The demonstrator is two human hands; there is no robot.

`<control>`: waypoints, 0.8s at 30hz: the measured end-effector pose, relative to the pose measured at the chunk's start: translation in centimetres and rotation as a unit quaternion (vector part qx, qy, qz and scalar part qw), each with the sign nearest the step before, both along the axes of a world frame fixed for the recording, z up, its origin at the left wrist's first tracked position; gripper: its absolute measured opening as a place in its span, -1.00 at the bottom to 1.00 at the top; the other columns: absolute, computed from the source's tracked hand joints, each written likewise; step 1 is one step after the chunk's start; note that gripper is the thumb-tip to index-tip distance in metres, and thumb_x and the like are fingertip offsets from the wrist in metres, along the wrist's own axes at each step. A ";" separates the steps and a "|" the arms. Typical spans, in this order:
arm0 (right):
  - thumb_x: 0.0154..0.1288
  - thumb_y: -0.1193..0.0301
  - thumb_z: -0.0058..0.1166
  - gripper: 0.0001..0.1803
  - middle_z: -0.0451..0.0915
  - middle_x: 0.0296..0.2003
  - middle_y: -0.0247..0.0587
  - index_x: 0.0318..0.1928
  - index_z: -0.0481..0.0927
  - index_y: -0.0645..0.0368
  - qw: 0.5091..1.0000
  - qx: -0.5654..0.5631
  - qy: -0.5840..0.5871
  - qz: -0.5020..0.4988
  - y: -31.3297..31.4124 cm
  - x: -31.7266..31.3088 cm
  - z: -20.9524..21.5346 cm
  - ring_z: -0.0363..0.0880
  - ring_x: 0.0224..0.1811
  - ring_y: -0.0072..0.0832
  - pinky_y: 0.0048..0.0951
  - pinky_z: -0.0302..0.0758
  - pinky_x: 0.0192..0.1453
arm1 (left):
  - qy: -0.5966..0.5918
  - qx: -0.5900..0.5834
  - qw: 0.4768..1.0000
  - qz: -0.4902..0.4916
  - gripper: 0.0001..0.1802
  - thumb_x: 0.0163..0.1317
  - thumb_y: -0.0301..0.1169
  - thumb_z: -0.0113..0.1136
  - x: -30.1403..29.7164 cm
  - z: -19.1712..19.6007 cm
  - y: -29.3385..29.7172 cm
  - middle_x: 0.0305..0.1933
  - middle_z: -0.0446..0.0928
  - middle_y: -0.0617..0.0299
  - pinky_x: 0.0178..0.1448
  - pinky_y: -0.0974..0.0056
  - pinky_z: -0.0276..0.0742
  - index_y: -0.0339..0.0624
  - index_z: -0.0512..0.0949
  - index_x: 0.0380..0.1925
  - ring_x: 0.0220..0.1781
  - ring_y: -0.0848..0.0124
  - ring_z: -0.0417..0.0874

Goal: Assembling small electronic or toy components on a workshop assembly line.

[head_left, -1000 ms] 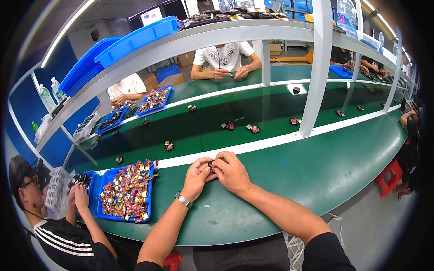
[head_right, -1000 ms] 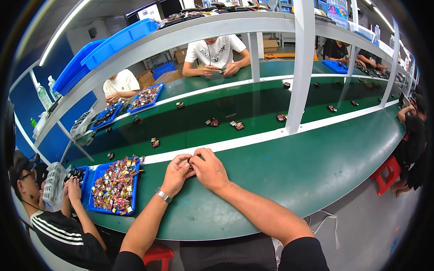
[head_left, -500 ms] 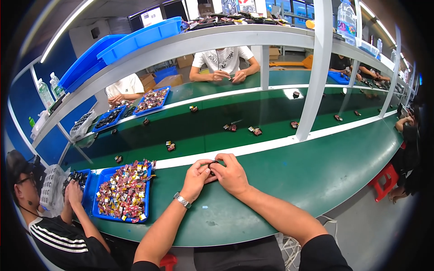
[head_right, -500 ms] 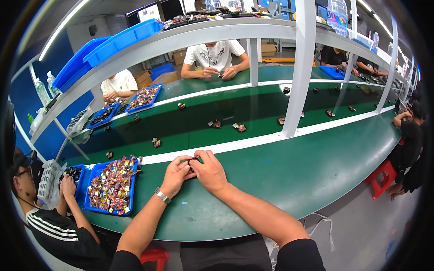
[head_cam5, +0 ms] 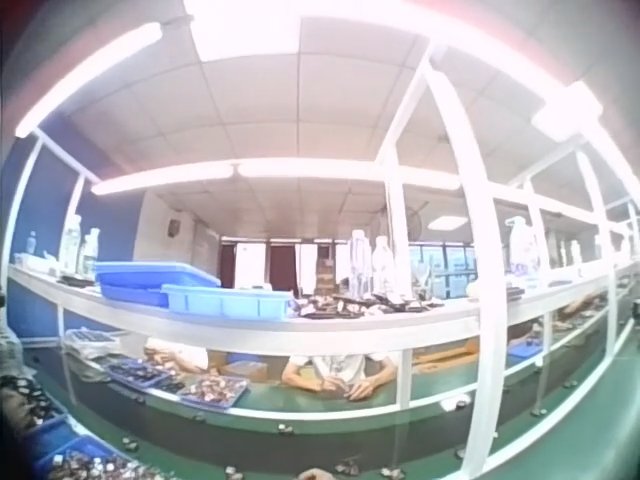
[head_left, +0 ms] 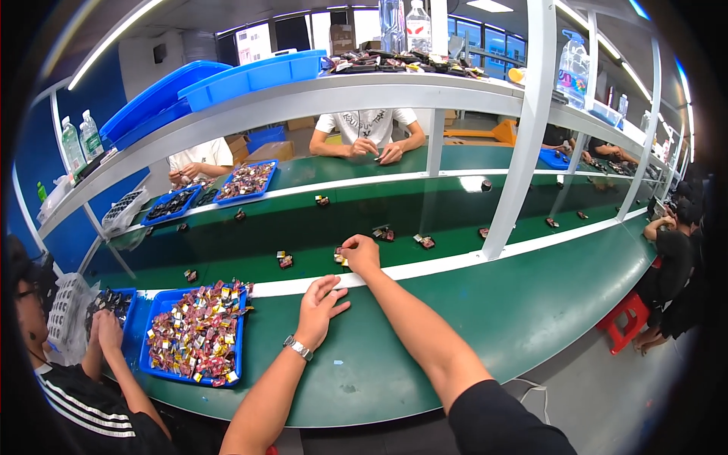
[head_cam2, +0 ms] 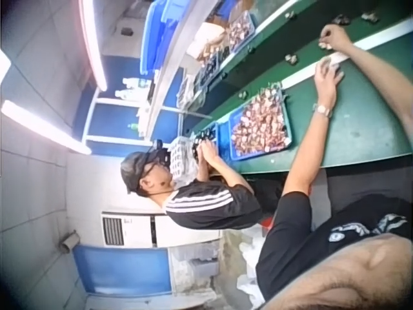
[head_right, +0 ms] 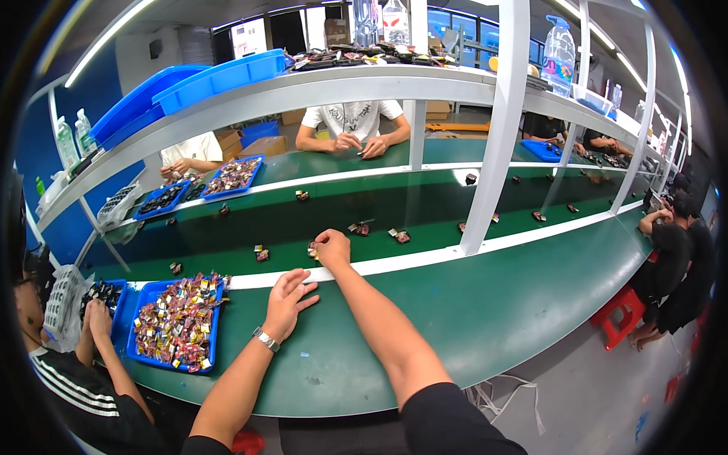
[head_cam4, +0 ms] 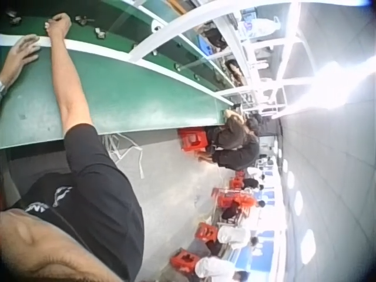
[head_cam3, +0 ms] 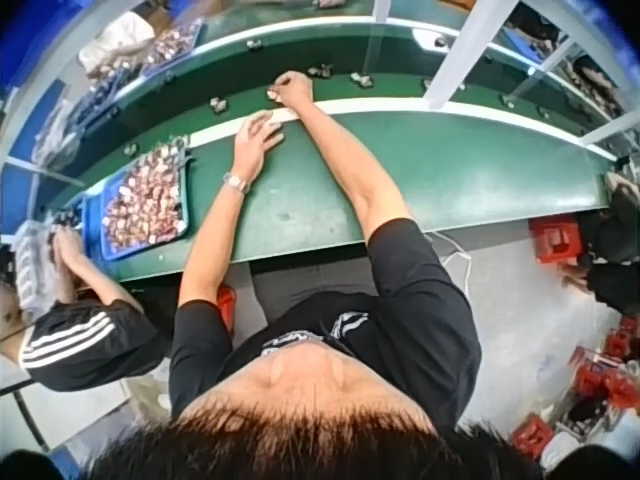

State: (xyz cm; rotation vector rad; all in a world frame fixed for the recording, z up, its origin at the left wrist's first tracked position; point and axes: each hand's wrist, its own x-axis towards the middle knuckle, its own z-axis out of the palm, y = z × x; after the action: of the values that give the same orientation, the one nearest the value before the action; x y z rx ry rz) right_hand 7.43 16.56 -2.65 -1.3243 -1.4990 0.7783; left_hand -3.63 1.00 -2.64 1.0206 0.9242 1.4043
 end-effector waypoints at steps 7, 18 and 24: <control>0.11 0.29 0.27 -0.75 0.54 -0.08 -0.03 -0.23 0.66 0.15 0.938 0.165 -0.279 -0.125 0.0 7.9 1.9 0.47 0.05 -0.07 -0.11 0.50 0.12 | 0.025 0.004 1.000 -0.009 -0.67 0.37 -0.56 -0.01 -1.2 -0.1 -0.7 0.25 0.41 -0.05 0.17 0.14 0.63 -0.34 0.35 0.12 0.19 0.18 0.56; -0.03 0.46 0.40 -0.42 0.65 -0.14 -0.14 0.05 0.50 0.22 0.987 0.070 -0.143 0.024 -2.2 16.2 1.0 0.61 -0.05 -0.24 -0.26 0.48 0.11 | 0.047 -0.003 0.999 -0.026 -0.72 0.41 -0.51 -0.02 -0.9 -0.2 -0.2 0.08 0.54 -0.04 0.06 0.23 0.65 -0.38 0.40 0.07 0.02 0.28 0.64; 0.02 0.50 0.36 -0.36 0.56 0.09 -0.24 0.18 0.47 0.10 0.913 0.141 -0.166 0.344 -11.2 10.4 4.5 0.46 0.14 -0.28 -0.29 0.39 0.25 | 0.036 -0.035 0.992 -0.120 -0.62 0.51 -0.34 -0.13 -1.4 0.4 -0.2 0.01 0.58 0.01 0.03 0.27 0.62 -0.38 0.38 0.17 -0.11 0.37 0.65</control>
State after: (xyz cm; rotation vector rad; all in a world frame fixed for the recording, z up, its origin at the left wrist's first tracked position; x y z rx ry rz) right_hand 17.79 5.38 1.87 -0.7154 -2.3105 0.7397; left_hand -5.03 0.84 -2.27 1.0965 0.8667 1.1345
